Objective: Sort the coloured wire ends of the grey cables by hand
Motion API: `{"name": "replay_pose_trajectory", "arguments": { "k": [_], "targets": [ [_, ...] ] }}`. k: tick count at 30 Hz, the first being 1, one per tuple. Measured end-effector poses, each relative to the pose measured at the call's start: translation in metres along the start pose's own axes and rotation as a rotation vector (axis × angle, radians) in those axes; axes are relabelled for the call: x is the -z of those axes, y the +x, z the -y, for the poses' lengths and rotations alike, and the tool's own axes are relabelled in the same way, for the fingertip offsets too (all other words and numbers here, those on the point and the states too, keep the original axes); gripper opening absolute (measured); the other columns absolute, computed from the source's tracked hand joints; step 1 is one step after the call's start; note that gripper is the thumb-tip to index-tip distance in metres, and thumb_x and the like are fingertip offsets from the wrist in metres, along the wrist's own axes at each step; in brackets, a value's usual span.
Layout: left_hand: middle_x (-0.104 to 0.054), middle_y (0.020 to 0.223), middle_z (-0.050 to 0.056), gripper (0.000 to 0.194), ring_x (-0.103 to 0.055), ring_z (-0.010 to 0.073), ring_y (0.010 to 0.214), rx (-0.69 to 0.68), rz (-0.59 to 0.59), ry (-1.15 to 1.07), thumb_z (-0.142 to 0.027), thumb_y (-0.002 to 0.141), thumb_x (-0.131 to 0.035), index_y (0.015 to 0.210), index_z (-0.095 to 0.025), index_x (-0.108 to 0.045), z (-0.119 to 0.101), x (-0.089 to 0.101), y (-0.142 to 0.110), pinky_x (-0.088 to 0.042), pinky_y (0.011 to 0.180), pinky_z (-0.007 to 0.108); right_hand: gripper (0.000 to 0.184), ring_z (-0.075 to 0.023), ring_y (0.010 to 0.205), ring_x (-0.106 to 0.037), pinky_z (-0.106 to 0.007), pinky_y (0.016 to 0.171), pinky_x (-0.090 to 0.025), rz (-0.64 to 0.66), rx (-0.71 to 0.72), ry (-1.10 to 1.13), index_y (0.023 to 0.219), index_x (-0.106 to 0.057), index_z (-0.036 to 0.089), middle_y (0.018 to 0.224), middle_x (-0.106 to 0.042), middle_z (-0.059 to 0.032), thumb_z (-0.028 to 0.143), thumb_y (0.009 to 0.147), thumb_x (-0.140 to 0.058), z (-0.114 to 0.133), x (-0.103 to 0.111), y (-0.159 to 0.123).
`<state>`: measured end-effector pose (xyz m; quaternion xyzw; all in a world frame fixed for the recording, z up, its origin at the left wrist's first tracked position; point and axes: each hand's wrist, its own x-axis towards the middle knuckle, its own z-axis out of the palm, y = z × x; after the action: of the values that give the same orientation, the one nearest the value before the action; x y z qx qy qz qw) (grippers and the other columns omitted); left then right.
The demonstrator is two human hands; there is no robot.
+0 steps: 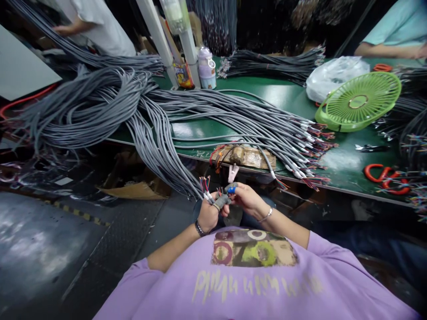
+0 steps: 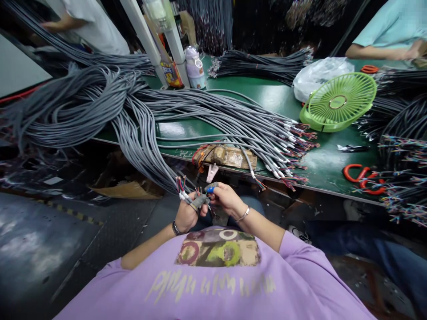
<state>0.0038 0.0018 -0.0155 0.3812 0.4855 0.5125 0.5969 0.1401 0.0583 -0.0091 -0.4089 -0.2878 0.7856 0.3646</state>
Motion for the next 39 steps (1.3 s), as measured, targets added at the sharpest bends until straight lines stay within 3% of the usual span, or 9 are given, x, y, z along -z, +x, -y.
{"name": "replay_pose_trajectory", "arguments": {
  "k": [3, 7, 12, 15, 22, 26, 29, 34, 39],
  "targets": [
    [-0.061, 0.050, -0.001, 0.027, -0.050, 0.0084, 0.038, -0.042, -0.006, 0.014, -0.041, 0.076, -0.065, 0.071, -0.015, -0.061, 0.001, 0.001, -0.001, -0.039, 0.038, 0.019, 0.017, -0.0060, 0.050, -0.049, -0.021, 0.051, -0.046, -0.040, -0.035, 0.101, 0.070, -0.059, 0.017, 0.059, -0.055, 0.0052, 0.026, 0.064, -0.071, 0.005, 0.008, -0.001],
    [-0.061, 0.049, -0.001, 0.029, -0.050, 0.0085, 0.037, -0.066, -0.027, 0.048, -0.043, 0.077, -0.064, 0.071, -0.015, -0.061, 0.003, 0.002, -0.001, -0.041, 0.038, 0.020, 0.024, -0.0075, 0.056, -0.053, -0.023, 0.053, -0.049, 0.095, -0.092, 0.033, 0.079, -0.062, 0.016, 0.070, -0.060, 0.0018, 0.032, 0.064, -0.073, 0.008, 0.013, -0.012],
    [-0.062, 0.052, 0.000, 0.029, -0.053, 0.0094, 0.039, -0.083, 0.016, 0.119, -0.043, 0.078, -0.063, 0.069, -0.015, -0.060, 0.002, 0.000, -0.002, -0.042, 0.041, 0.021, 0.029, -0.0057, 0.049, -0.045, -0.019, 0.049, -0.041, 0.085, 0.043, -0.205, 0.070, -0.060, 0.015, 0.055, -0.053, 0.0051, 0.034, 0.059, -0.079, 0.005, 0.005, -0.019],
    [-0.063, 0.053, 0.000, 0.029, -0.054, 0.0098, 0.041, -0.085, 0.025, 0.150, -0.042, 0.078, -0.063, 0.068, -0.015, -0.060, 0.000, 0.000, -0.003, -0.043, 0.042, 0.020, 0.028, -0.0057, 0.050, -0.044, -0.020, 0.050, -0.038, 0.080, 0.091, -0.233, 0.069, -0.060, 0.014, 0.055, -0.053, 0.0050, 0.033, 0.058, -0.078, 0.004, 0.003, -0.018],
    [-0.062, 0.052, -0.002, 0.029, -0.053, 0.0086, 0.039, -0.080, -0.072, 0.184, -0.042, 0.079, -0.061, 0.068, -0.016, -0.058, 0.000, 0.000, -0.001, -0.041, 0.041, 0.019, 0.023, -0.0068, 0.051, -0.044, -0.021, 0.051, -0.036, 0.037, 0.131, -0.255, 0.066, -0.059, 0.015, 0.056, -0.053, 0.0052, 0.030, 0.058, -0.075, 0.001, 0.003, -0.018],
    [-0.062, 0.051, -0.001, 0.028, -0.053, 0.0087, 0.039, -0.030, 0.067, 0.223, -0.040, 0.077, -0.065, 0.067, -0.015, -0.057, -0.003, -0.002, -0.001, -0.041, 0.040, 0.018, 0.015, -0.0076, 0.053, -0.044, -0.022, 0.052, -0.035, -0.028, 0.237, -0.281, 0.067, -0.061, 0.016, 0.059, -0.057, 0.0038, 0.027, 0.062, -0.070, -0.003, -0.002, -0.017],
    [-0.061, 0.049, -0.001, 0.027, -0.053, 0.0090, 0.039, -0.001, 0.147, 0.247, -0.039, 0.076, -0.066, 0.066, -0.015, -0.058, -0.003, -0.001, -0.001, -0.042, 0.040, 0.018, 0.015, -0.0077, 0.052, -0.044, -0.022, 0.051, -0.035, -0.049, 0.226, -0.235, 0.068, -0.061, 0.016, 0.058, -0.057, 0.0037, 0.029, 0.065, -0.067, -0.008, -0.004, -0.014],
    [-0.061, 0.050, -0.001, 0.028, -0.052, 0.0086, 0.038, -0.090, 0.015, 0.172, -0.038, 0.080, -0.061, 0.066, -0.015, -0.060, 0.003, 0.002, 0.001, -0.040, 0.039, 0.019, 0.017, -0.0068, 0.050, -0.041, -0.021, 0.049, -0.032, -0.111, 0.201, -0.167, 0.067, -0.059, 0.016, 0.056, -0.053, 0.0049, 0.030, 0.063, -0.069, -0.015, -0.005, -0.012],
    [-0.060, 0.049, -0.002, 0.026, -0.049, 0.0085, 0.035, -0.068, -0.049, 0.063, -0.040, 0.078, -0.063, 0.070, -0.015, -0.061, 0.001, 0.001, 0.003, -0.037, 0.035, 0.019, 0.017, -0.0062, 0.047, -0.038, -0.021, 0.048, -0.034, -0.088, 0.164, -0.076, 0.065, -0.058, 0.017, 0.051, -0.048, 0.0059, 0.028, 0.063, -0.070, -0.012, -0.002, -0.012]
  ]
}}
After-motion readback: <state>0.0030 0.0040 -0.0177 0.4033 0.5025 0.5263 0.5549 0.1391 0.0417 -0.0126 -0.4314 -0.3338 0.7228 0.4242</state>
